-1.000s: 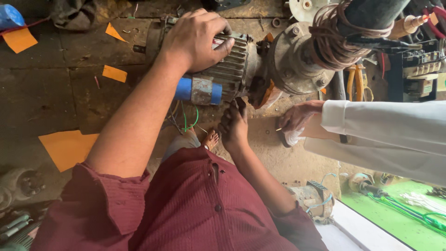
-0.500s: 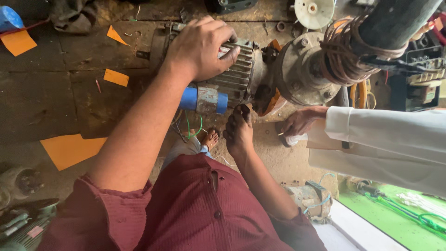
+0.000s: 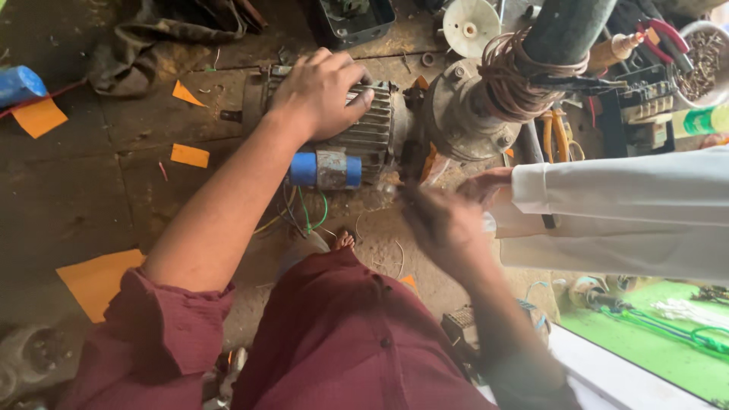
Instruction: The person repositions a rusty water pump with an electric motor on a cluttered workbench, strikes it with a hammer, and uses a screwdriver to work on the motor's terminal box and wiring. Another person briefly assists by holding parts.
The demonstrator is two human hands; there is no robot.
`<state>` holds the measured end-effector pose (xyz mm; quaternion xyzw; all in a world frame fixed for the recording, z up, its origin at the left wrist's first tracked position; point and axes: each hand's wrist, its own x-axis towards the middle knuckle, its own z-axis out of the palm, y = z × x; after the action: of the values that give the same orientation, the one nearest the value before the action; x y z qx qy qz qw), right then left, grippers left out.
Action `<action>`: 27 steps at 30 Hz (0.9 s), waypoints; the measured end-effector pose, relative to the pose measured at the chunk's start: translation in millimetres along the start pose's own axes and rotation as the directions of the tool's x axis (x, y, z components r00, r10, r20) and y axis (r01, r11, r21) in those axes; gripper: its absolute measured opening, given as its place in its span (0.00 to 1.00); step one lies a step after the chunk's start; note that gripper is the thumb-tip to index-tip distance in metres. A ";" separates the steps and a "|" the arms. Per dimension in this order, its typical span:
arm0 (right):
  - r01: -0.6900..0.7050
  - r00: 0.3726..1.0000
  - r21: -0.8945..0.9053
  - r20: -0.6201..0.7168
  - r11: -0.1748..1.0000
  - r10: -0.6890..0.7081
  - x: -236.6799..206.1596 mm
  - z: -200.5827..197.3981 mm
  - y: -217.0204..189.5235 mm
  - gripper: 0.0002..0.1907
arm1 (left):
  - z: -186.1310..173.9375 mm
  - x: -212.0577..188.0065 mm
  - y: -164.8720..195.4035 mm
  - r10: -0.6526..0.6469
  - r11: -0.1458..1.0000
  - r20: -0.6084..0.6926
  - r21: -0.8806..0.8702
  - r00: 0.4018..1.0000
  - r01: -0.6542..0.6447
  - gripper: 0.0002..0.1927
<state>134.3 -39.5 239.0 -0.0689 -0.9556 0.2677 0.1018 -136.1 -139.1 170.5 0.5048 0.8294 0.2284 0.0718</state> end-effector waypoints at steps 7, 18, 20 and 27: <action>0.138 0.972 -0.558 -0.080 0.818 -0.219 121.1 -49.0 -26.1 0.13 | 5.4 36.4 11.1 -0.008 0.987 0.097 -0.160 0.995 0.024 0.26; 0.192 0.981 -0.641 0.134 0.743 -0.138 183.3 2.2 49.8 0.04 | -3.1 24.7 -0.6 0.100 0.956 -0.042 -0.274 0.994 -0.108 0.19; 0.194 0.981 -0.626 0.132 0.756 -0.142 179.2 3.2 57.4 0.04 | -1.5 26.2 -1.0 0.102 0.955 -0.046 -0.275 0.994 -0.111 0.18; 0.182 0.973 -0.744 0.045 0.642 -0.225 159.1 26.4 40.0 0.06 | 7.8 29.7 -6.1 0.085 0.965 -0.057 -0.243 0.995 -0.097 0.15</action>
<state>-23.1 10.9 220.9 -0.0035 -0.9799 -0.1603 0.1189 -152.6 -113.2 164.1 0.5241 0.7723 0.3438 0.1037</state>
